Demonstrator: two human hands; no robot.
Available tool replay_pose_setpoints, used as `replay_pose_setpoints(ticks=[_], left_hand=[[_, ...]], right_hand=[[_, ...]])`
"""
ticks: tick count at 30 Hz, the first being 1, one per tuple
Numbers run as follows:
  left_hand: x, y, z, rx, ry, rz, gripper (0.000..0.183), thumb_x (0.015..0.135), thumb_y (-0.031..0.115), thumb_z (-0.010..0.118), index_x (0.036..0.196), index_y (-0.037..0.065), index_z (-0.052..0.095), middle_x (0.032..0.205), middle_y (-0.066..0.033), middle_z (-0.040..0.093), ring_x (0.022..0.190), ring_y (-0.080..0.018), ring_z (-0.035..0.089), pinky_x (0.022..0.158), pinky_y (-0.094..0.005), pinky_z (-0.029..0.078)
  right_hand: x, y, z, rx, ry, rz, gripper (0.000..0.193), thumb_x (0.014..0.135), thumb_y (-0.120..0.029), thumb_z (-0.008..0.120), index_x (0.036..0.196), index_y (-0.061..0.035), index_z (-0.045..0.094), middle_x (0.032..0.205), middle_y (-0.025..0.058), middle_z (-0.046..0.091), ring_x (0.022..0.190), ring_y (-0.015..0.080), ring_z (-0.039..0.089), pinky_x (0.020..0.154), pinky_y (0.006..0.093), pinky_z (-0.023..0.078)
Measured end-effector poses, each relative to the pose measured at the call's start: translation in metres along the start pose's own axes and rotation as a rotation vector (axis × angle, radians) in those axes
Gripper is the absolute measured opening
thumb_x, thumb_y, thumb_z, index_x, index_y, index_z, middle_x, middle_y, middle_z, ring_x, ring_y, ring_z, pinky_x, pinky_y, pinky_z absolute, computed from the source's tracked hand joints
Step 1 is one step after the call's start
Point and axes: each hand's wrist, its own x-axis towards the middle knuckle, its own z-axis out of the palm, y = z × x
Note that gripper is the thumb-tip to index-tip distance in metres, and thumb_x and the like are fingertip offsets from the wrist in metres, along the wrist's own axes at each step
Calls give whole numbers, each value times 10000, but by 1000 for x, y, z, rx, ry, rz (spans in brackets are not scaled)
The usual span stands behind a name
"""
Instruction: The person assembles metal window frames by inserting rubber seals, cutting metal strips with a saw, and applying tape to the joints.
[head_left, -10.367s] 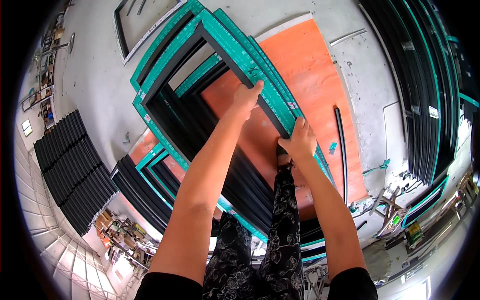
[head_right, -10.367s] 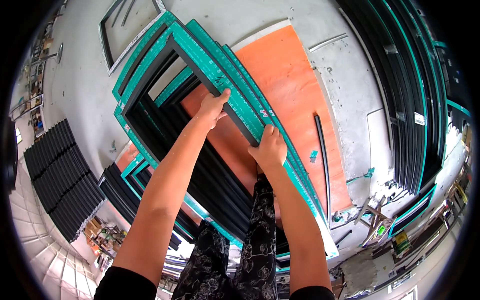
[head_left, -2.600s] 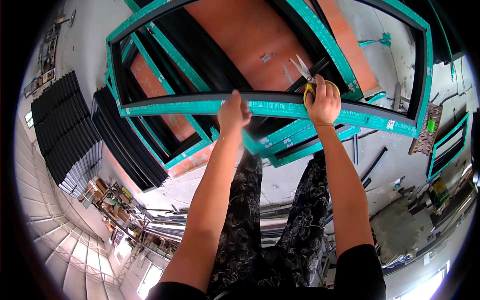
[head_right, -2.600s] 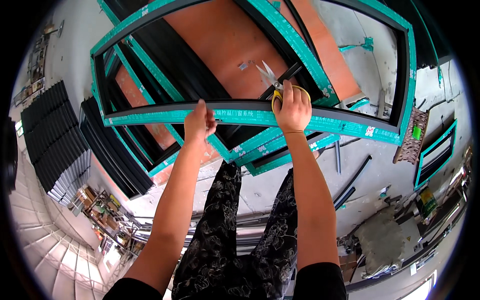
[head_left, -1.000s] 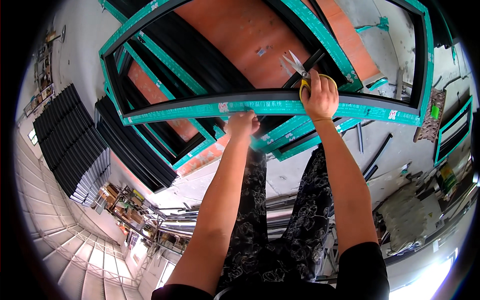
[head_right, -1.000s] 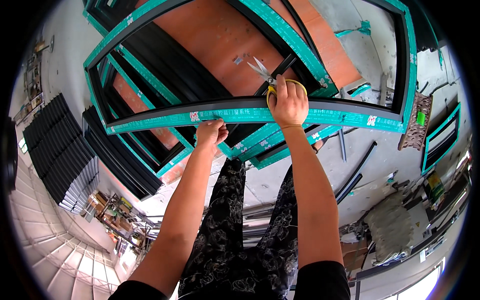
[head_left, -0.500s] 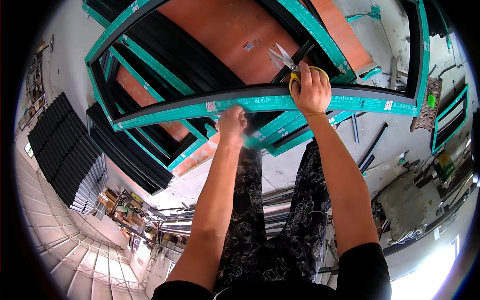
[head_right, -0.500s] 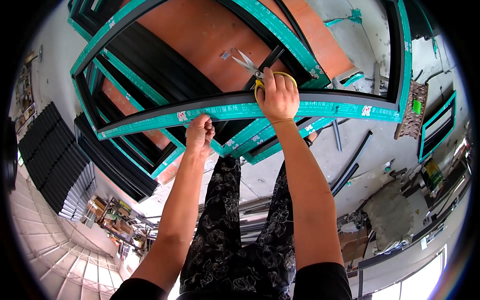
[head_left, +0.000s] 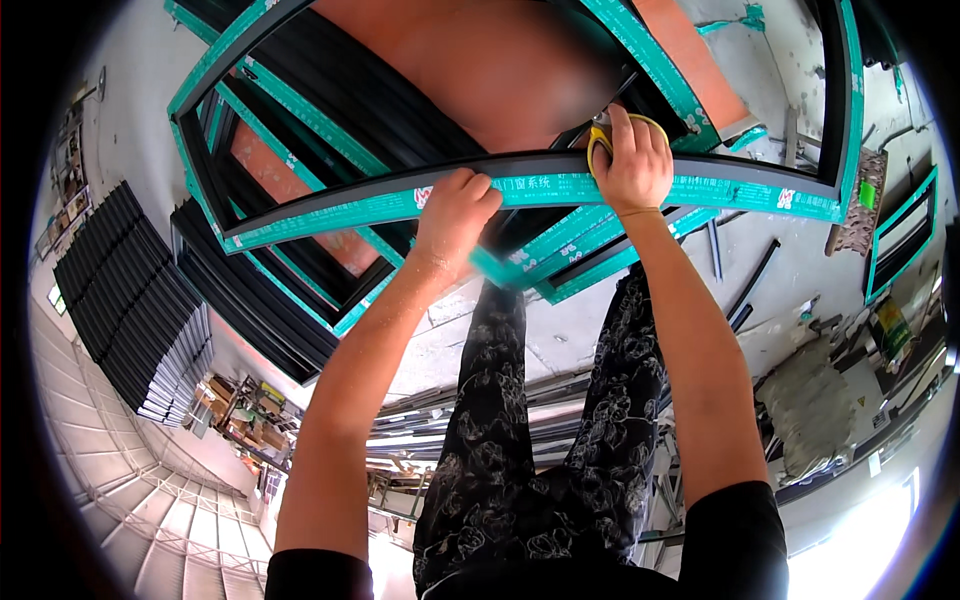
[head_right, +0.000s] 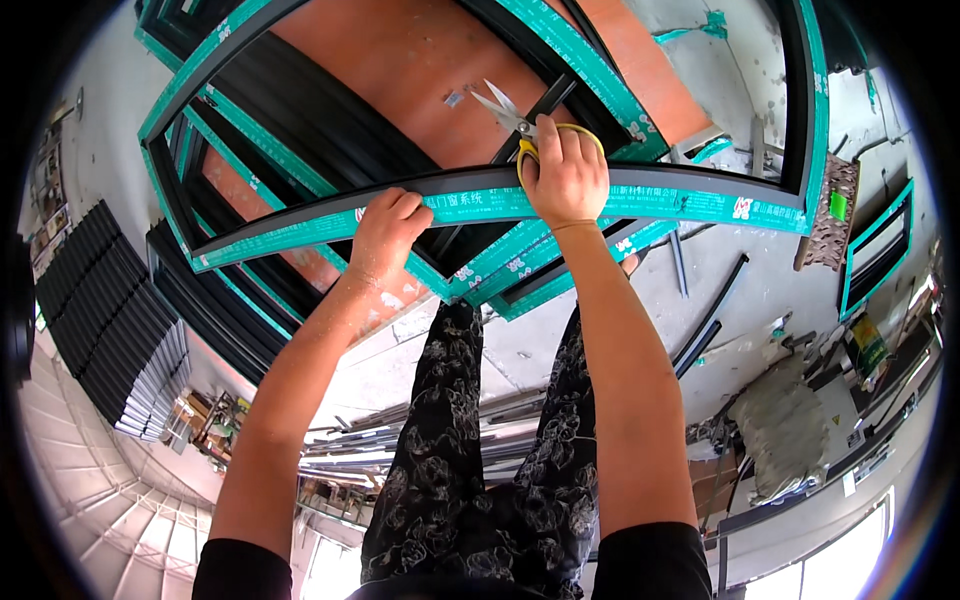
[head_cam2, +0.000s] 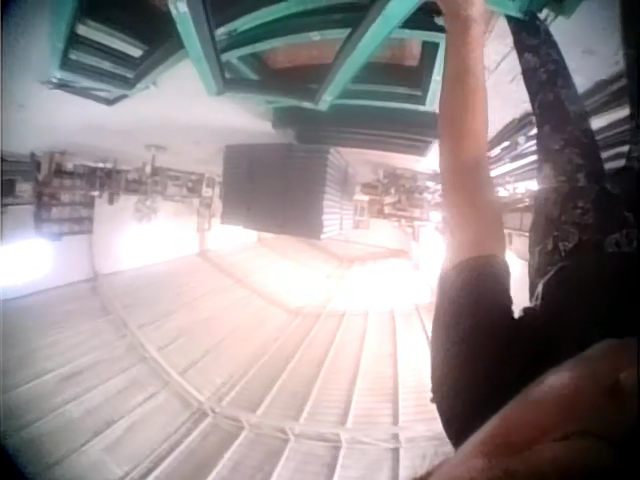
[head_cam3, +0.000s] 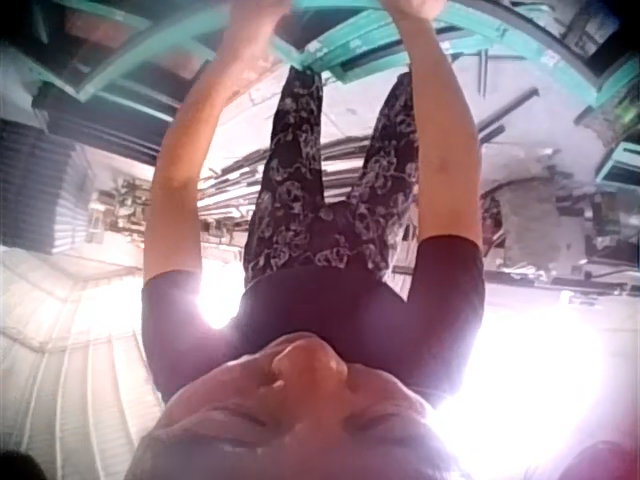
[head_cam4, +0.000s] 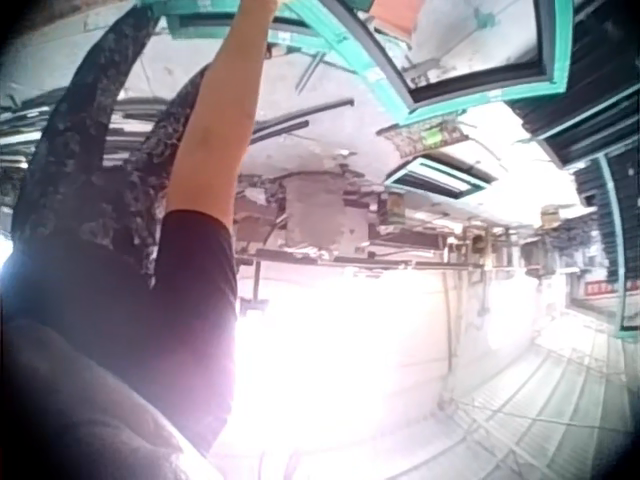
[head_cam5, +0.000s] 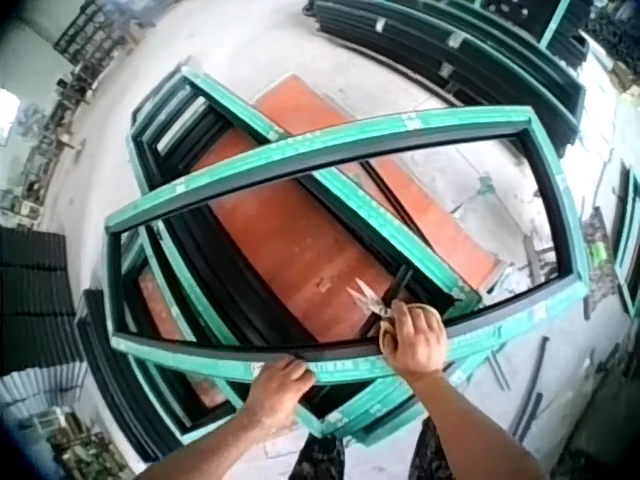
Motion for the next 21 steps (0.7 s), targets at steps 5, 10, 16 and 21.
replay_pose_setpoints(ticks=[5,10,16,21], left_hand=[[6,6,6,106,13,54,135,640,89,627,756,88,558,838,-52,553,843,-250,573,722,-378,507],[4,11,1,39,60,-103,94,748,89,638,788,83,553,793,-62,561,795,-254,580,679,-358,495],[-26,36,32,-1297,228,-1236,401,971,421,569,821,49,555,694,-65,627,582,-182,624,522,-284,486],[-9,31,45,-1449,48,-1478,524,852,560,671,796,41,617,660,-48,618,532,-152,612,454,-246,471]], right_hand=[[-2,2,-1,2,8,4,503,738,-212,678,1221,-109,583,956,84,632,903,300,610,804,408,509],[-1,1,-2,7,2,10,504,737,-215,683,1220,-111,584,945,80,632,893,299,610,803,407,508],[-2,3,-1,-11,-15,15,508,740,-216,684,1226,-114,579,958,79,629,900,297,607,807,404,507],[-1,0,-2,-4,-13,14,511,740,-208,678,1231,-116,572,960,82,625,907,300,603,807,408,506]])
